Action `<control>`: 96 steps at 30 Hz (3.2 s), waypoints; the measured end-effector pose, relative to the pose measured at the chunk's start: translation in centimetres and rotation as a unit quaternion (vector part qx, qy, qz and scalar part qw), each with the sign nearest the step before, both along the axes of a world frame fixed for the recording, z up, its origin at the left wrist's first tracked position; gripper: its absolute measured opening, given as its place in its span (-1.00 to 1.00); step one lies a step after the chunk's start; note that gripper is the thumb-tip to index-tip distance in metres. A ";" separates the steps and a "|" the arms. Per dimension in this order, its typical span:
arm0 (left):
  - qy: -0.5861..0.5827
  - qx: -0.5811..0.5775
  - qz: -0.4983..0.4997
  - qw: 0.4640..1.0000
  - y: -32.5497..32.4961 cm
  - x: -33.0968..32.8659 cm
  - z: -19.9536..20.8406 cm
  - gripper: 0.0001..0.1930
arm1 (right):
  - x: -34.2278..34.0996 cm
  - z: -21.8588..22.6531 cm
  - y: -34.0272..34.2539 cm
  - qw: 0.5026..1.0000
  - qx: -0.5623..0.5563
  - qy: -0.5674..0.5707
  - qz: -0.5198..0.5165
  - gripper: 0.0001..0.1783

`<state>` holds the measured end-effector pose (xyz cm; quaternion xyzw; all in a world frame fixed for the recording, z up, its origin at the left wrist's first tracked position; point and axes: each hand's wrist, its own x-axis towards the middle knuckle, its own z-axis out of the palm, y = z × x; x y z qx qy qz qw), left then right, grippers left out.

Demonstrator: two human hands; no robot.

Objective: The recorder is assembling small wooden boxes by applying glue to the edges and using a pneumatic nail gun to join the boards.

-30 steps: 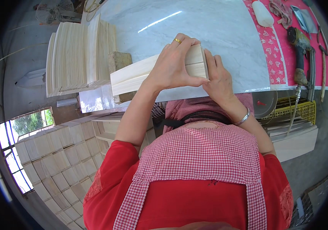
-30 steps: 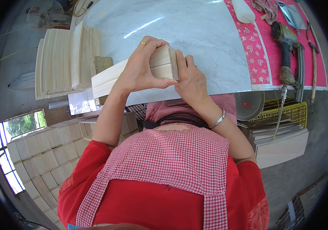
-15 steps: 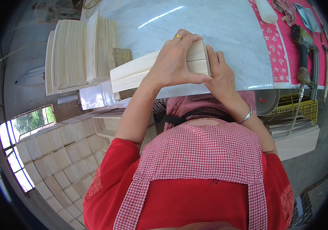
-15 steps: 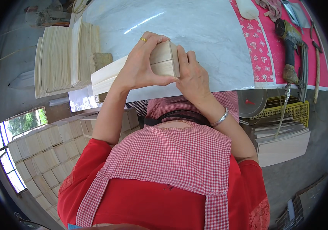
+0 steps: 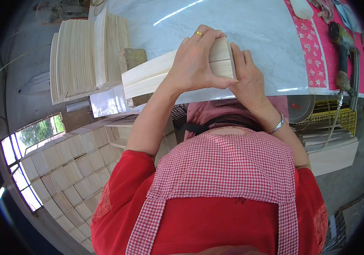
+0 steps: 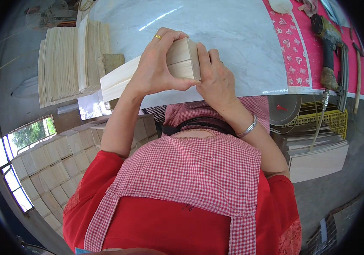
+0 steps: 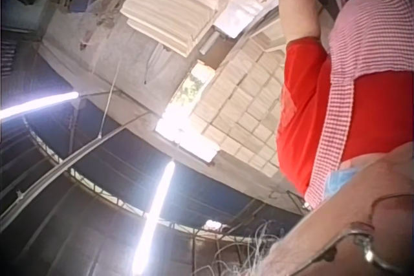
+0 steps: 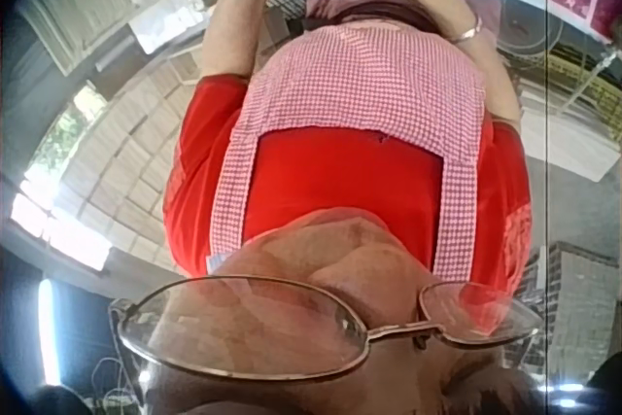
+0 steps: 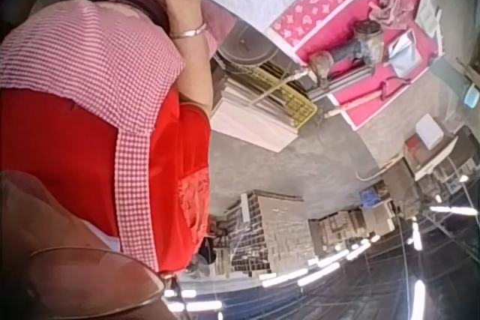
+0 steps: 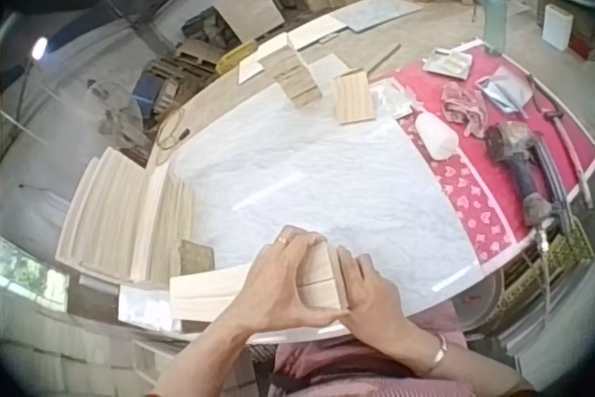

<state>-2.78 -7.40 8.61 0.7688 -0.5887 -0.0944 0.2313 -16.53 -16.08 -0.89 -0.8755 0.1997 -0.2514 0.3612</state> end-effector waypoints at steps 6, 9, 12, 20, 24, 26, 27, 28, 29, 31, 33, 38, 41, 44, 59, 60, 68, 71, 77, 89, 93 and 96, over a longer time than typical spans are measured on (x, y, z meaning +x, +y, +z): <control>-0.011 -0.006 -0.011 1.000 -0.1 0.3 -0.2 -0.04 | -0.6 0.1 -0.4 0.999 0.051 -0.007 0.001 -0.12; -0.004 0.000 -0.019 1.000 -0.1 0.3 0.1 -0.06 | -2.0 0.9 -0.5 0.996 0.079 -0.043 0.015 -0.10; 0.015 0.023 -0.020 0.999 0.0 0.3 0.6 -0.10 | -4.1 1.8 0.1 0.986 0.116 -0.111 0.043 -0.10; 0.020 0.034 -0.026 0.999 -0.1 0.5 0.8 -0.11 | -5.8 2.5 0.7 0.980 0.087 -0.165 0.075 -0.29; 0.020 0.033 -0.013 0.999 -0.1 0.1 0.8 -0.12 | -5.8 2.3 0.8 0.977 0.093 -0.173 0.081 -0.29; 0.019 0.032 -0.009 0.999 -0.2 0.0 0.7 -0.14 | -5.7 2.2 0.8 0.970 0.124 -0.187 0.092 -0.28; 0.018 0.032 -0.006 0.999 -0.2 0.0 0.7 -0.15 | -5.7 2.2 0.9 0.966 0.140 -0.194 0.097 -0.27; 0.018 0.032 -0.006 0.999 -0.2 -0.1 0.7 -0.15 | -5.6 2.1 0.9 0.966 0.141 -0.195 0.097 -0.27; 0.015 0.030 -0.001 0.999 -0.3 -0.2 0.7 -0.15 | -5.6 2.1 0.9 0.963 0.153 -0.200 0.098 -0.27; 0.008 0.025 0.008 1.000 -0.4 -0.4 0.6 -0.17 | -5.5 2.0 0.9 0.956 0.178 -0.210 0.101 -0.27; 0.008 0.025 0.010 1.000 -0.4 -0.5 0.6 -0.17 | -5.5 1.9 0.9 0.954 0.186 -0.210 0.103 -0.28; 0.010 0.034 0.017 0.999 -0.1 -0.4 0.7 -0.16 | -5.4 2.5 -0.7 0.955 0.184 -0.190 0.138 -0.27; 0.012 0.030 0.014 0.999 0.1 -0.1 0.5 -0.14 | -3.8 3.1 -1.8 0.951 0.190 -0.198 0.145 -0.23; 0.016 0.014 0.000 1.000 0.0 -0.1 0.3 -0.12 | -1.8 3.2 -2.5 0.939 0.220 -0.234 0.123 -0.18; 0.009 0.041 0.026 0.999 0.1 -0.4 0.8 -0.15 | -1.2 3.5 -5.3 0.934 0.255 -0.204 0.144 -0.52; 0.010 0.038 0.026 0.999 0.2 -0.5 0.7 -0.15 | 0.1 2.6 -6.0 0.935 0.252 -0.202 0.144 -0.52; -0.004 0.030 0.023 0.999 0.0 -0.7 0.6 -0.13 | 4.1 -0.5 -8.4 0.824 0.472 -0.030 0.312 -0.61; -0.007 0.028 0.026 0.999 -0.1 -0.6 0.6 -0.14 | 4.4 -0.6 -8.3 0.805 0.501 -0.050 0.315 -0.62; 0.000 0.029 0.024 0.999 -0.1 -0.6 0.8 -0.14 | 4.6 -0.8 -8.2 0.799 0.503 -0.056 0.324 -0.62; 0.004 0.052 0.023 0.998 0.0 -0.5 1.0 -0.10 | 4.1 -1.3 -7.6 0.805 0.507 -0.089 0.296 -0.59; 0.002 0.043 0.021 0.999 0.1 -0.4 0.7 -0.10 | 1.9 -0.7 -8.2 0.851 0.423 -0.087 0.298 -0.26; 0.005 0.020 0.016 1.000 0.2 -0.3 0.6 -0.10 | 1.2 -0.3 -7.9 0.866 0.389 -0.065 0.306 -0.03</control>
